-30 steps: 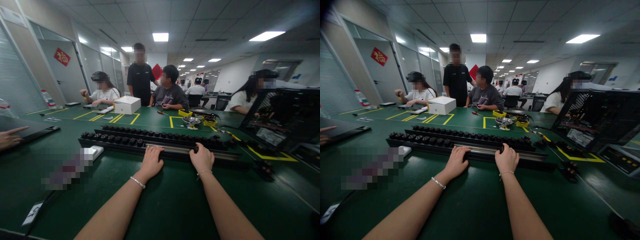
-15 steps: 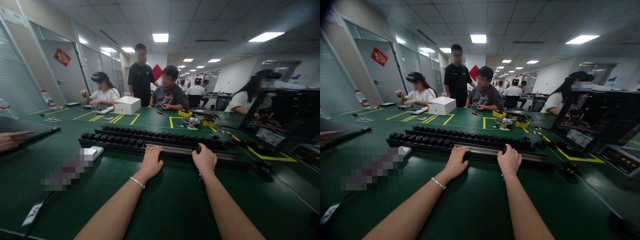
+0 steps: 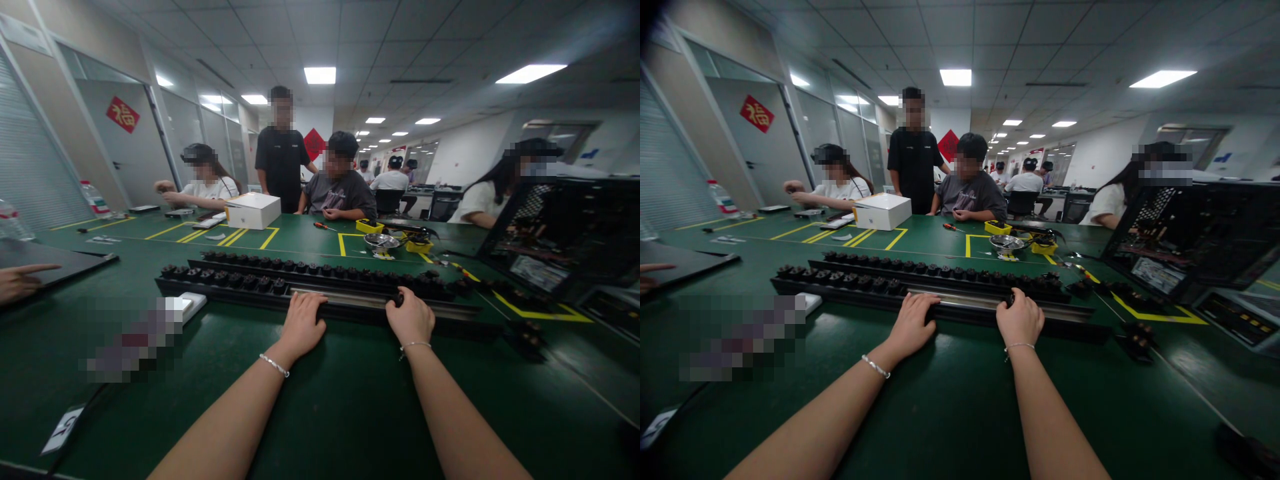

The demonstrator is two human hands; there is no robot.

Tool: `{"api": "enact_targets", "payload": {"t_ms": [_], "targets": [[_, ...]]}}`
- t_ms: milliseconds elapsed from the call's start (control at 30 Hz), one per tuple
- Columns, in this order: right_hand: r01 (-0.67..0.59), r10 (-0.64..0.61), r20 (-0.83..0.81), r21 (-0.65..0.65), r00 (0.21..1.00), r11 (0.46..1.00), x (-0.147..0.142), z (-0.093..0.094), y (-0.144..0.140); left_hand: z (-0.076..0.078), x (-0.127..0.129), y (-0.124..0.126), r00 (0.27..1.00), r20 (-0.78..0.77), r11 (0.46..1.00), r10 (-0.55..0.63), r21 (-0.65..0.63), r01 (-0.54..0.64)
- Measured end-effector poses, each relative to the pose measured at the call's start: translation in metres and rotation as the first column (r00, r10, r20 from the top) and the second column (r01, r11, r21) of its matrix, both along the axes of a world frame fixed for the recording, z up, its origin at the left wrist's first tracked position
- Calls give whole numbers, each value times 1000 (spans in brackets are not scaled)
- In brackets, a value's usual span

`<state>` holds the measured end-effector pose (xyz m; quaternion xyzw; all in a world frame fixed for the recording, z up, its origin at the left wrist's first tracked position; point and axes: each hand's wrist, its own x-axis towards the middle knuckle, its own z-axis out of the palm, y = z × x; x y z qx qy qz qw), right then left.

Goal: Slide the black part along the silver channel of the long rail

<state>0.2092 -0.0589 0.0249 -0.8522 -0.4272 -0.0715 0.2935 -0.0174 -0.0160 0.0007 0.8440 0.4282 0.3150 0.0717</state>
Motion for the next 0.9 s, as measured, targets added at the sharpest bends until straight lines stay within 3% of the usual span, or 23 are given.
{"api": "enact_targets", "payload": {"t_ms": [900], "targets": [[47, -47, 4, -1, 999, 999, 17, 0, -5, -1, 0, 1, 1000, -1, 1000, 1, 12, -1]]}}
